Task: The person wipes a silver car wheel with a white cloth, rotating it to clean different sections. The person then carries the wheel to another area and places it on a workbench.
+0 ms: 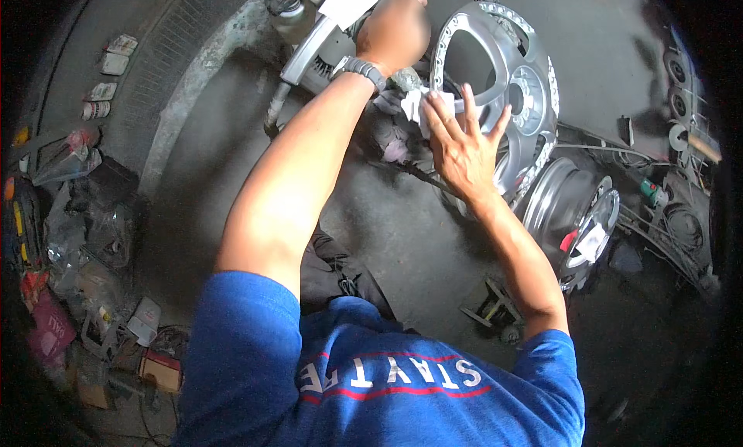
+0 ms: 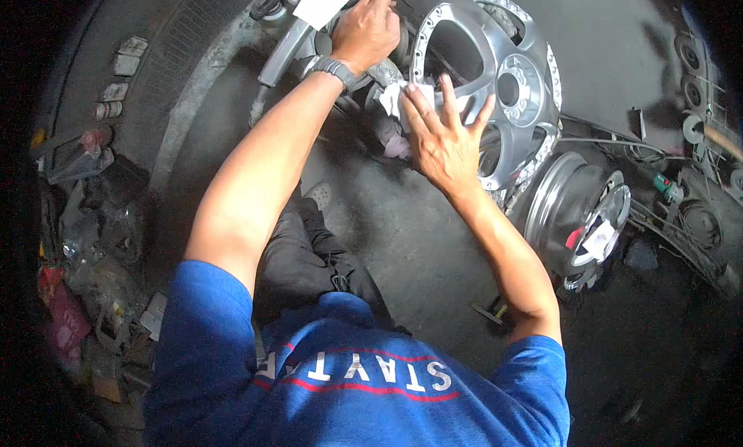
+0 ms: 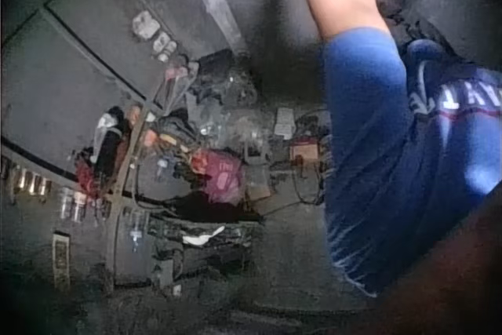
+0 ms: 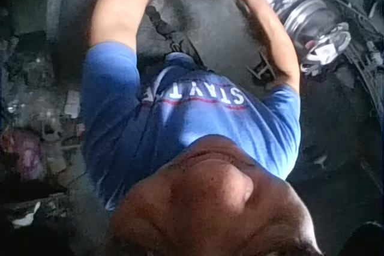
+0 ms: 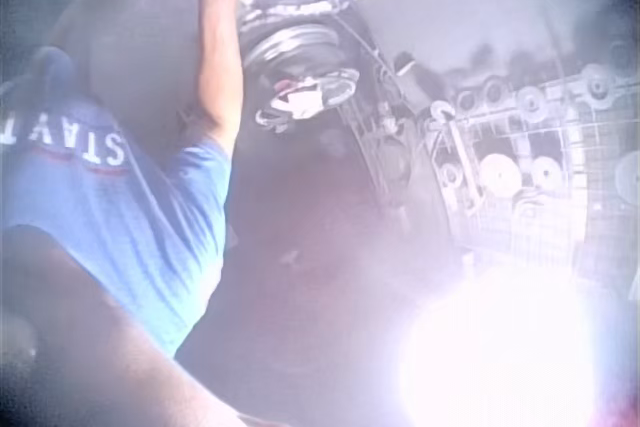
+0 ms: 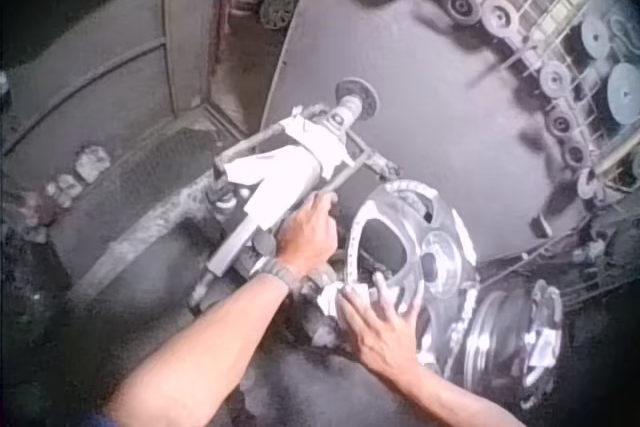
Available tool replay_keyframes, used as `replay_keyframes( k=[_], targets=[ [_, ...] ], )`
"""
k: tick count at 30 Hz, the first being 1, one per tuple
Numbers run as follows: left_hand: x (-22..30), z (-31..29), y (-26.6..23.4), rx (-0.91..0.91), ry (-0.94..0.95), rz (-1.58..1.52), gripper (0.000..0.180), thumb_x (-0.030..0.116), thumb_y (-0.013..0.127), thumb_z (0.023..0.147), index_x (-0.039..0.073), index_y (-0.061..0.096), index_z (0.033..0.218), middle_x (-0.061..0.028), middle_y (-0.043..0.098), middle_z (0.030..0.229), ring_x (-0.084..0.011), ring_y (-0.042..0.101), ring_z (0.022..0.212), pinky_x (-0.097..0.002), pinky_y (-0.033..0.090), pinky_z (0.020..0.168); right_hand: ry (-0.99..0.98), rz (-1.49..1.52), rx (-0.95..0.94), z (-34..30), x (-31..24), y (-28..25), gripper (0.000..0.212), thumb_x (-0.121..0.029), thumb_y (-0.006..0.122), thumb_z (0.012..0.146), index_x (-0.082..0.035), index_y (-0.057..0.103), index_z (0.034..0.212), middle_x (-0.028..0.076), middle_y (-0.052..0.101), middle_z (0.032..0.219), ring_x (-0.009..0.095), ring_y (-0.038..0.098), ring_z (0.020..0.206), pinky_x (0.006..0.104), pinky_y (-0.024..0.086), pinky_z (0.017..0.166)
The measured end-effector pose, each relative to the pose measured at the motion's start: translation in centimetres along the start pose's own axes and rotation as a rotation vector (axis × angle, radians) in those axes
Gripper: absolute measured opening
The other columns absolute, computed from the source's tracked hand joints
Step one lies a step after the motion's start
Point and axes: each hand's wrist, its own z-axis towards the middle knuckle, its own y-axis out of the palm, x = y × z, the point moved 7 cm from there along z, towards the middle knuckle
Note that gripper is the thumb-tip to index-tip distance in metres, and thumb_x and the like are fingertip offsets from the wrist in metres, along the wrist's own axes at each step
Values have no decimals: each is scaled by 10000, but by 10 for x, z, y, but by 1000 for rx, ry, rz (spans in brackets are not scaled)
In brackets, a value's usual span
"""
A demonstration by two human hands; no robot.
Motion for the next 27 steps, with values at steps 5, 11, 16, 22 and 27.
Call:
replay_keyframes(
  k=[5,11,16,22,27],
  targets=[
    [16,-9,-8,96,0,-158,280,62,592,924,90,616,1201,-160,699,1043,-391,714,936,-495,596,807,-92,80,-73,-15,14,-15,598,-300,671,913,-319,615,1508,-128,529,1605,289,276,1616,880,15,1161],
    [8,8,-20,73,-107,-267,246,174,584,1040,45,606,1248,-172,699,1070,-370,699,962,-459,569,842,-56,126,22,84,40,-9,406,-318,693,937,-262,731,1337,-101,618,1508,293,360,1578,896,29,1141],
    [6,12,-19,10,-142,-287,295,213,577,1056,22,603,1280,-185,684,1092,-343,695,946,-441,567,834,-23,10,-110,158,94,12,401,-413,597,1020,-254,706,1372,-83,643,1464,277,391,1564,915,126,1122],
    [12,12,-12,-122,-118,-186,319,184,590,1033,-4,606,1290,-222,687,1164,-417,692,1033,-477,567,886,297,42,-403,206,193,53,400,-448,486,1080,-278,667,1394,-10,697,1426,304,387,1573,936,176,1087],
    [13,14,-10,-179,-111,-143,384,206,612,1015,-18,586,1326,-233,666,1250,-423,659,1146,-490,545,985,5,112,-291,189,123,22,316,-386,631,989,-189,764,1196,-10,715,1294,297,432,1531,918,162,1118]
  ],
)
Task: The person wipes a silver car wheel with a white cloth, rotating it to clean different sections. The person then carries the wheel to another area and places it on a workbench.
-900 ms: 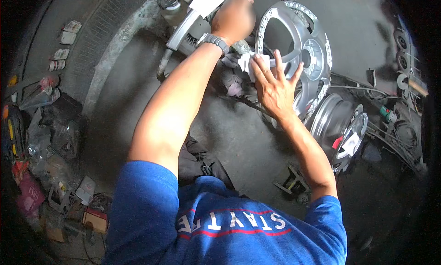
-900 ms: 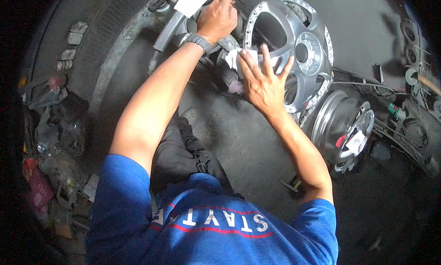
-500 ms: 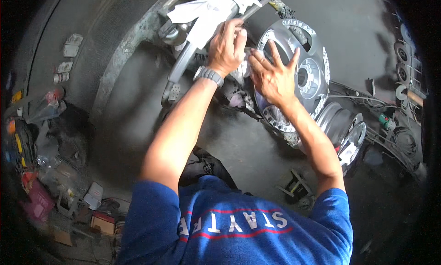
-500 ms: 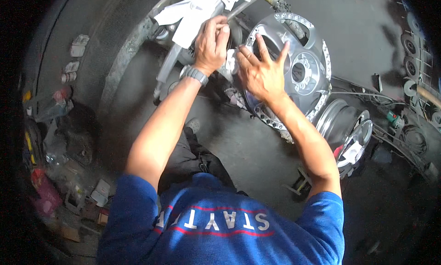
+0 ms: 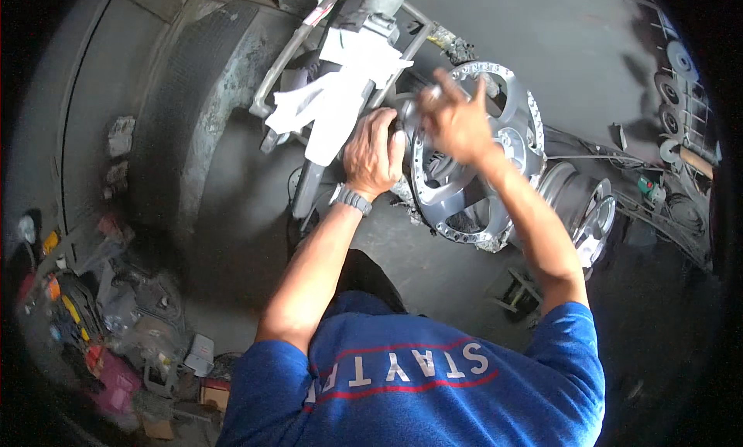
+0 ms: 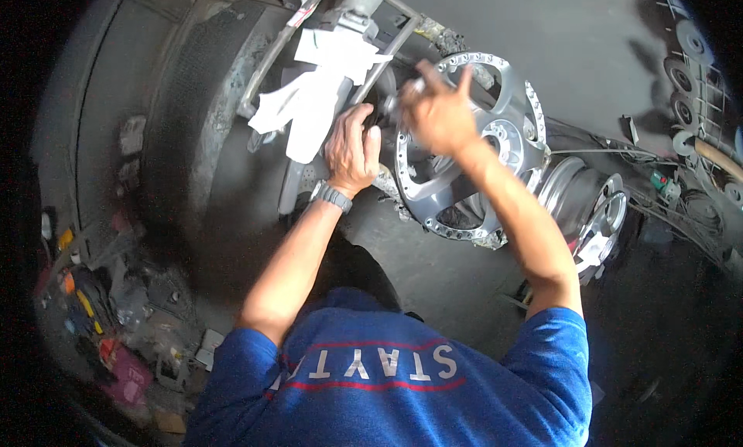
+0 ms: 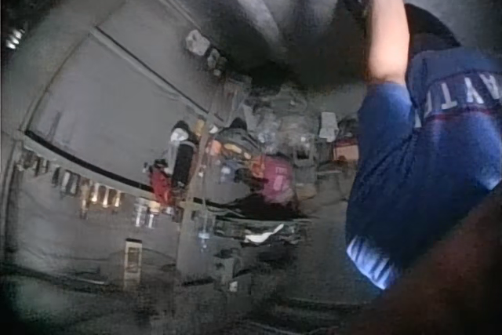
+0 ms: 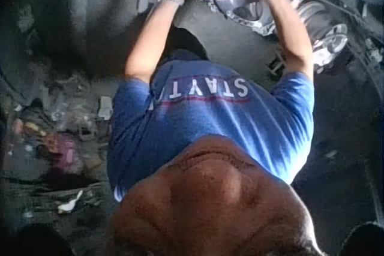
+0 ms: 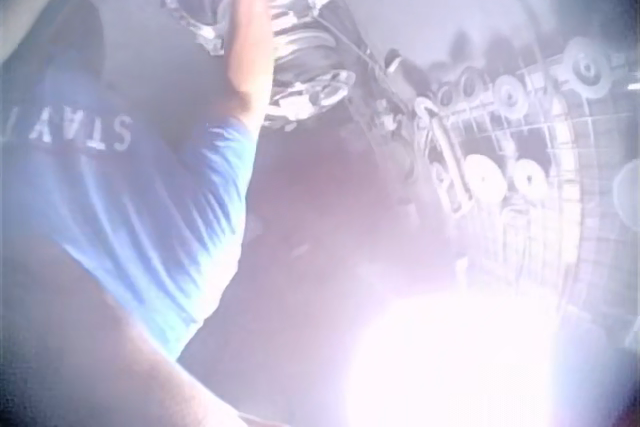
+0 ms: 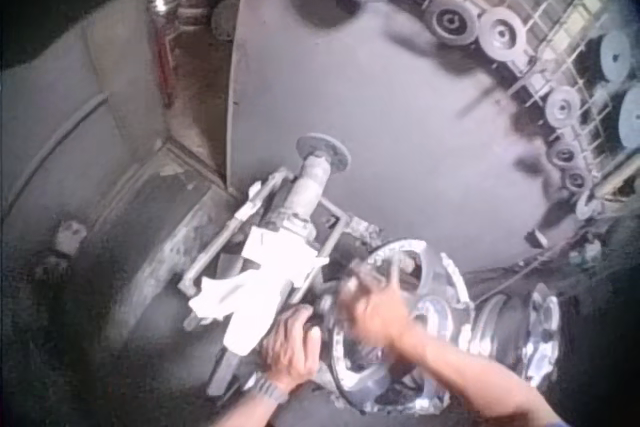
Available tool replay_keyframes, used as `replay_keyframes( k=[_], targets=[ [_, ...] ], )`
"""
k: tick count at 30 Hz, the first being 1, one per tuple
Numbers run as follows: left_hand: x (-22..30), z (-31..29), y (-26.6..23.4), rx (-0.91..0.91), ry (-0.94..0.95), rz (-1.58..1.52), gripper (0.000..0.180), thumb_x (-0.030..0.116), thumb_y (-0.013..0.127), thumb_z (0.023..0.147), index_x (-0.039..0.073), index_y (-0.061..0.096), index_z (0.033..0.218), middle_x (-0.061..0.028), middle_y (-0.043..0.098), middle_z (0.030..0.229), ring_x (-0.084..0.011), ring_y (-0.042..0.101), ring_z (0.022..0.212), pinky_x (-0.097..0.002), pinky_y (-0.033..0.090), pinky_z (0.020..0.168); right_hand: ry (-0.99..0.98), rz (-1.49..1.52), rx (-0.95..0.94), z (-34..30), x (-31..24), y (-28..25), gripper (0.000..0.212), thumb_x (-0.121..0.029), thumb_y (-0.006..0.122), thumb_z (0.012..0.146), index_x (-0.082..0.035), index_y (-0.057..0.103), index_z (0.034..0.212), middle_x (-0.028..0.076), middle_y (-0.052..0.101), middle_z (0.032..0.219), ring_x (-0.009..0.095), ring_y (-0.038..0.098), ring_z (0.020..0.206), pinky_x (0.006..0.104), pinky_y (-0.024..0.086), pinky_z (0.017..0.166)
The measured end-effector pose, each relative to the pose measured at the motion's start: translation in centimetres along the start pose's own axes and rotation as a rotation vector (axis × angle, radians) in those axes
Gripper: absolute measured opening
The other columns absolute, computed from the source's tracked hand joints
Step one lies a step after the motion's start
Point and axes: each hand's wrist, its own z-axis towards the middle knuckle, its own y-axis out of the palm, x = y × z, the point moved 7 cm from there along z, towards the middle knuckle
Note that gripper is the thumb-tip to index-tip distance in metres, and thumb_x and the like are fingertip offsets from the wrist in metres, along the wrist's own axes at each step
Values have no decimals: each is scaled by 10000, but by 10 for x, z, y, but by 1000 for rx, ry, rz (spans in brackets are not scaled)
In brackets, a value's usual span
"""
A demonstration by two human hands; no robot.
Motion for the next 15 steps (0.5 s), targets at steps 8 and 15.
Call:
replay_keyframes(
  k=[8,15],
  targets=[
    [12,9,5,-118,63,44,474,187,626,986,-15,522,1401,-255,619,1301,-453,616,1160,-525,505,1016,116,84,138,5,44,6,387,-368,570,1036,-170,685,1348,41,794,1087,323,439,1533,924,155,1102],
    [7,5,15,-228,49,93,497,213,627,989,-7,506,1417,-254,623,1302,-455,611,1166,-528,493,1023,600,269,166,-76,83,23,347,-308,608,1065,-225,685,1393,-4,715,1406,294,457,1531,816,185,1180]
  ],
)
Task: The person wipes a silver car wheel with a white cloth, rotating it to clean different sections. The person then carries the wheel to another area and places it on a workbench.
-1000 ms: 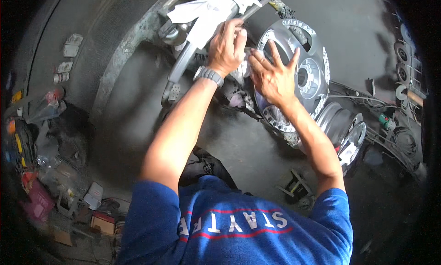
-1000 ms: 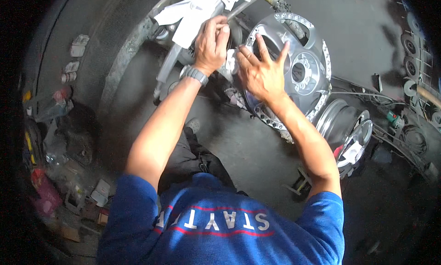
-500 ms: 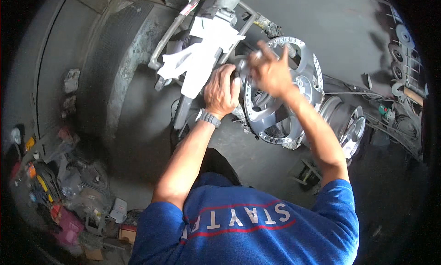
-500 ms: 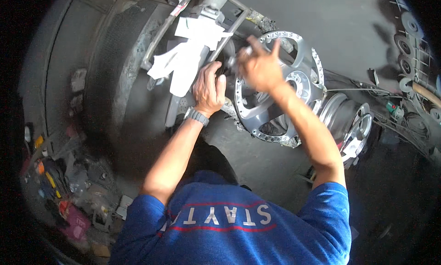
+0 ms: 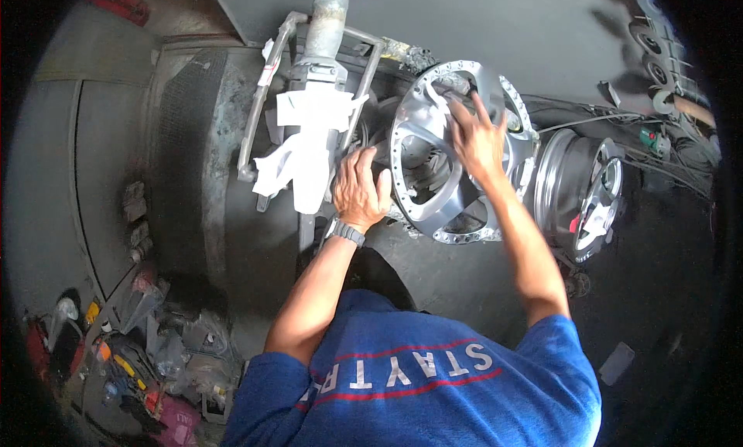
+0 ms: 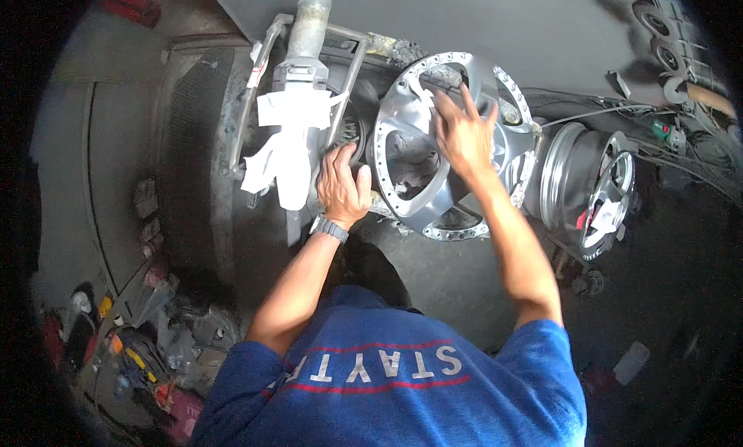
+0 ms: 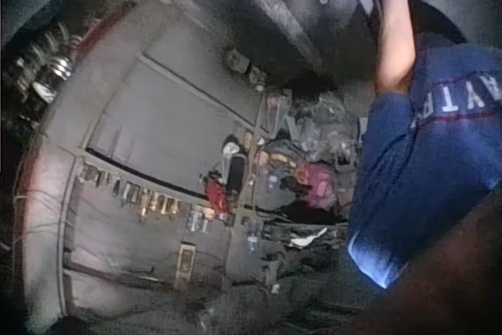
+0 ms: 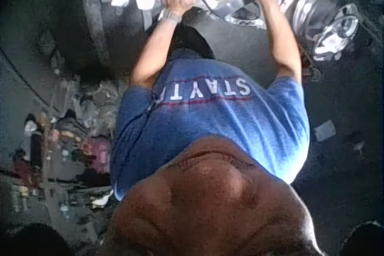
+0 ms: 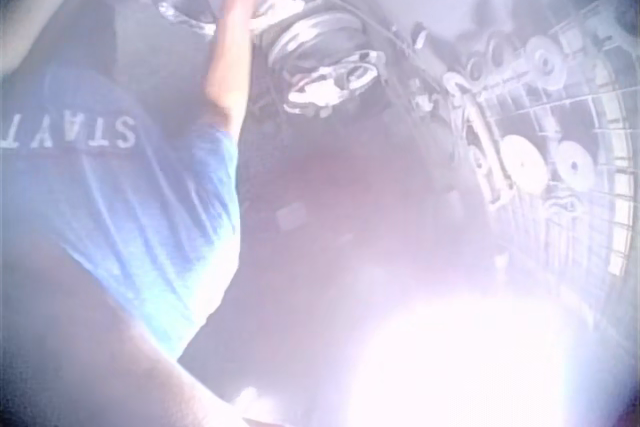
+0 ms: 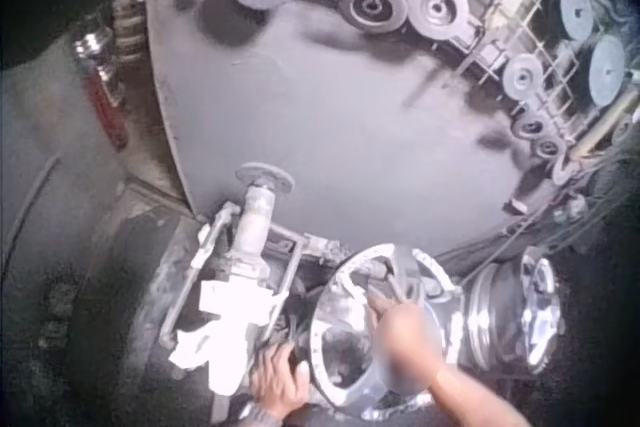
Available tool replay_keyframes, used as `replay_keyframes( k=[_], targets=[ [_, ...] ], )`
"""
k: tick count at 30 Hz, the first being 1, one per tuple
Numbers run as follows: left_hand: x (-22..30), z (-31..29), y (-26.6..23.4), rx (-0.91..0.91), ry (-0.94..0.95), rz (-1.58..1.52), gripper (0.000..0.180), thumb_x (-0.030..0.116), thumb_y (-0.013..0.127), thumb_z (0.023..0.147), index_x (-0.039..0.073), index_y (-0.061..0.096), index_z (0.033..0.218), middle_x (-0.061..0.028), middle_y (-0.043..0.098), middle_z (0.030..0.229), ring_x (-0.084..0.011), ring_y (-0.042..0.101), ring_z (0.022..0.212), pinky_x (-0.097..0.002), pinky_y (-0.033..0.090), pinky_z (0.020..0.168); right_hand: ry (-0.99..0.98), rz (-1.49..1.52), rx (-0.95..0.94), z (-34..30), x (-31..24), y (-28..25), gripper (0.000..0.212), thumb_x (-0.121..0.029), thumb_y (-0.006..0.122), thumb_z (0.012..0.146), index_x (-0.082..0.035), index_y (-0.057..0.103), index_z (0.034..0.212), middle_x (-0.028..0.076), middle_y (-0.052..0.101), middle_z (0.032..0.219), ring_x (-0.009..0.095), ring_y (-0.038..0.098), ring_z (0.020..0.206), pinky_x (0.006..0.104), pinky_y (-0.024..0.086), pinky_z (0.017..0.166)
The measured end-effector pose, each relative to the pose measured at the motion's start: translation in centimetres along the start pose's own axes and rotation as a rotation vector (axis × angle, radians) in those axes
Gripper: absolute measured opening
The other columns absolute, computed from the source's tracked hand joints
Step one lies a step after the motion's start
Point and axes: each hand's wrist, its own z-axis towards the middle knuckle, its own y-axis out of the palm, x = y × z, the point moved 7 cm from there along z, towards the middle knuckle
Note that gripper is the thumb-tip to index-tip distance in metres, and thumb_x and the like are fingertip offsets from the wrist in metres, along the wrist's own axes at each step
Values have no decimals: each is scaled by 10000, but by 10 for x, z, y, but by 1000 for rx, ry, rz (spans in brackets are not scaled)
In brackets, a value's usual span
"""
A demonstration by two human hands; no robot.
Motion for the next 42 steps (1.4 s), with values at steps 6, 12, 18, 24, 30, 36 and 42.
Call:
replay_keyframes(
  k=[6,12,18,24,30,36,42],
  targets=[
    [4,2,3,-43,-8,19,488,222,623,989,-9,521,1406,-244,627,1306,-448,613,1173,-520,492,1031,367,349,314,-65,23,-33,371,-199,599,1052,-112,678,1404,97,698,1425,335,541,1460,675,210,1246],
    [5,4,3,-79,11,58,485,243,636,984,-1,533,1390,-235,626,1302,-431,614,1171,-513,505,1008,169,56,113,-58,-48,8,555,-256,596,1053,33,519,1520,213,535,1584,363,391,1563,714,124,1259],
    [8,7,4,-67,20,66,445,233,594,1016,-15,541,1381,-251,615,1307,-444,592,1208,-520,474,1053,-119,48,153,3,-105,10,606,-382,562,1053,46,562,1482,189,572,1553,330,450,1522,802,92,1226],
    [6,4,7,-68,20,108,435,244,581,1032,-25,547,1372,-248,626,1271,-450,598,1169,-520,476,1029,45,39,135,-39,-49,-2,527,-332,575,1071,-25,576,1499,127,600,1544,319,412,1554,753,125,1236],
    [11,3,13,-127,14,119,439,248,577,1028,-26,546,1369,-247,621,1277,-444,590,1189,-515,472,1034,421,77,201,-84,-3,38,510,-292,533,1075,48,605,1448,189,633,1491,379,461,1513,772,136,1225],
    [11,6,12,-126,43,153,430,232,561,1036,-39,531,1369,-254,610,1290,-452,579,1205,-528,463,1047,106,117,245,-17,-89,10,513,-275,550,1050,64,605,1431,215,631,1481,354,505,1486,727,139,1255],
    [4,2,15,-133,29,184,452,259,567,1036,-22,522,1387,-254,602,1286,-463,570,1176,-543,455,1033,69,166,261,-26,-67,7,479,-260,565,1034,2,628,1431,159,646,1481,330,508,1489,747,133,1249]
  ],
)
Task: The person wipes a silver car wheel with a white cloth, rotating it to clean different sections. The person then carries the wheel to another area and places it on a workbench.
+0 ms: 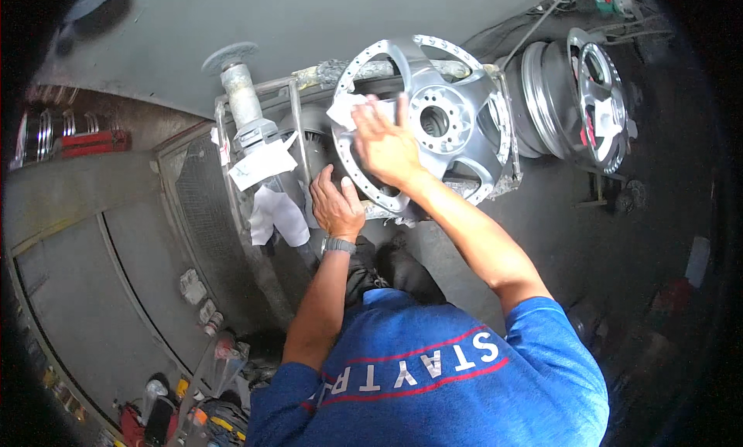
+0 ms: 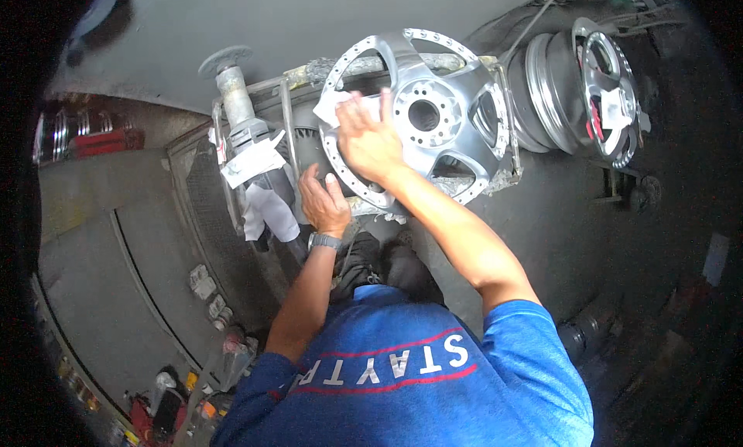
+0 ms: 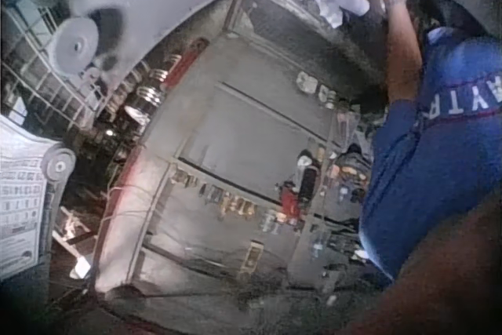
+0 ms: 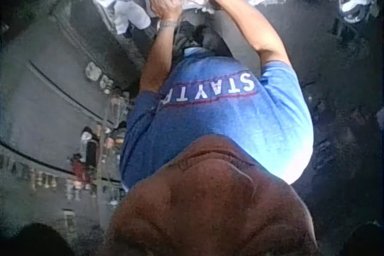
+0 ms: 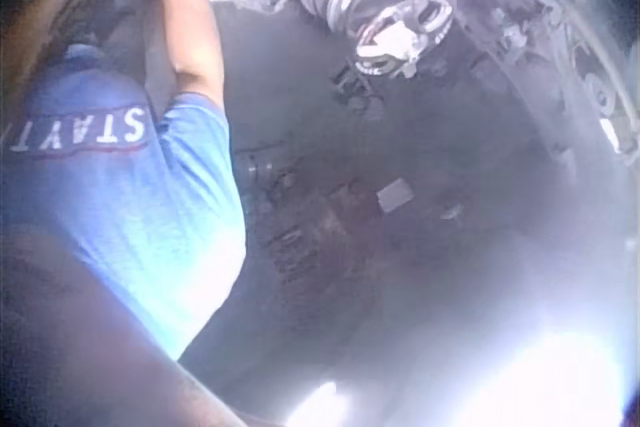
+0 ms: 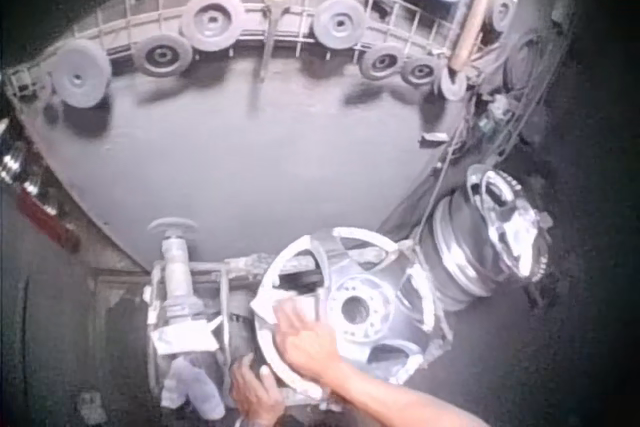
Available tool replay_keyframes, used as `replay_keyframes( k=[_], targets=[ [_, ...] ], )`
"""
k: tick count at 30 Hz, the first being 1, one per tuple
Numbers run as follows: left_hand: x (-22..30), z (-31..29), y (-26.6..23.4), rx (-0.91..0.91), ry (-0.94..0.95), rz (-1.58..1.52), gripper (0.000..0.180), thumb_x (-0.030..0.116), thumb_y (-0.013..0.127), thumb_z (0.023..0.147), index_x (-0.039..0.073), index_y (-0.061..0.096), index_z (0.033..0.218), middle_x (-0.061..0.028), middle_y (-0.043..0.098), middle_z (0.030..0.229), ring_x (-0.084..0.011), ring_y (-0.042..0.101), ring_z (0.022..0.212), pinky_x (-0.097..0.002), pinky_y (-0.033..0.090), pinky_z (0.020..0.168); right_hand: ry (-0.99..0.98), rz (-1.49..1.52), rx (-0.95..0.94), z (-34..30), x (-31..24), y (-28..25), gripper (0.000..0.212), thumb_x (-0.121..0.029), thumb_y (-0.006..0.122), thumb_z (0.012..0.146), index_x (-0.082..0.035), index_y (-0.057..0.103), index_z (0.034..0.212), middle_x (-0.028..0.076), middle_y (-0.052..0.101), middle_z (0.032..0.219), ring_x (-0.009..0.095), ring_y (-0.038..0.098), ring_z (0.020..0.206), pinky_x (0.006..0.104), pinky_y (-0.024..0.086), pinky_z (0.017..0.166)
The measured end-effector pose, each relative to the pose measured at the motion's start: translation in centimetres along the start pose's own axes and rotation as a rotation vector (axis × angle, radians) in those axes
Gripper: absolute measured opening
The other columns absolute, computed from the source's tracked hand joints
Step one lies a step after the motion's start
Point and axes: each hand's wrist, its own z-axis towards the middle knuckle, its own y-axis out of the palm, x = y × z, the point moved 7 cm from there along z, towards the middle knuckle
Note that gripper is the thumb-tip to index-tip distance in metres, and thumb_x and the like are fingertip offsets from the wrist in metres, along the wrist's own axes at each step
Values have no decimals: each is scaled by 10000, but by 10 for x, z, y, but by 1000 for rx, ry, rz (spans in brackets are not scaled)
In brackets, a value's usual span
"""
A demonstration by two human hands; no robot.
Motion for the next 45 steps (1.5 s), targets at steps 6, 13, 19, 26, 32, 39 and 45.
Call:
replay_keyframes(
  k=[6,13,19,26,32,39,45],
  targets=[
    [11,3,0,-4,26,-1,413,277,536,1068,-38,547,1336,-267,606,1233,-470,583,1155,-536,463,989,469,33,26,-37,71,-8,507,-266,493,1101,13,528,1523,209,559,1562,408,410,1534,734,194,1226],
    [10,2,0,6,15,21,416,270,538,1065,-34,541,1349,-270,602,1240,-470,581,1149,-535,461,989,348,14,22,-101,39,-31,482,-256,556,1066,36,592,1449,209,636,1465,387,464,1502,726,223,1221],
    [15,3,-1,-1,42,18,410,245,552,1055,-33,534,1355,-268,607,1234,-466,577,1160,-530,459,997,242,-11,35,-83,40,-29,486,-227,574,1055,2,570,1484,205,615,1496,376,451,1512,722,206,1235],
    [12,1,-2,3,25,36,404,241,555,1051,-16,533,1362,-259,606,1247,-459,576,1173,-528,457,1008,377,-24,81,-29,54,-6,513,-276,503,1084,38,561,1485,219,593,1521,391,461,1504,731,233,1213],
    [7,-3,-3,50,-16,-79,461,271,550,1049,-18,504,1405,-243,601,1271,-422,599,1181,-507,474,1006,14,-35,52,-18,-15,16,535,-261,507,1025,76,609,1429,222,626,1490,338,493,1500,732,162,1253],
    [3,-2,-1,105,-37,-113,470,303,519,1069,-19,505,1411,-244,609,1281,-402,657,1098,-503,511,957,-162,-96,-32,15,-29,27,484,-225,484,1015,44,651,1381,192,652,1464,306,506,1494,796,151,1220],
    [10,-4,-2,92,-16,-32,446,277,537,1055,-34,524,1374,-233,618,1219,-413,634,1114,-502,504,958,184,5,117,-50,40,-23,447,-222,598,1028,-9,615,1421,170,650,1456,330,550,1436,708,245,1227]
  ],
)
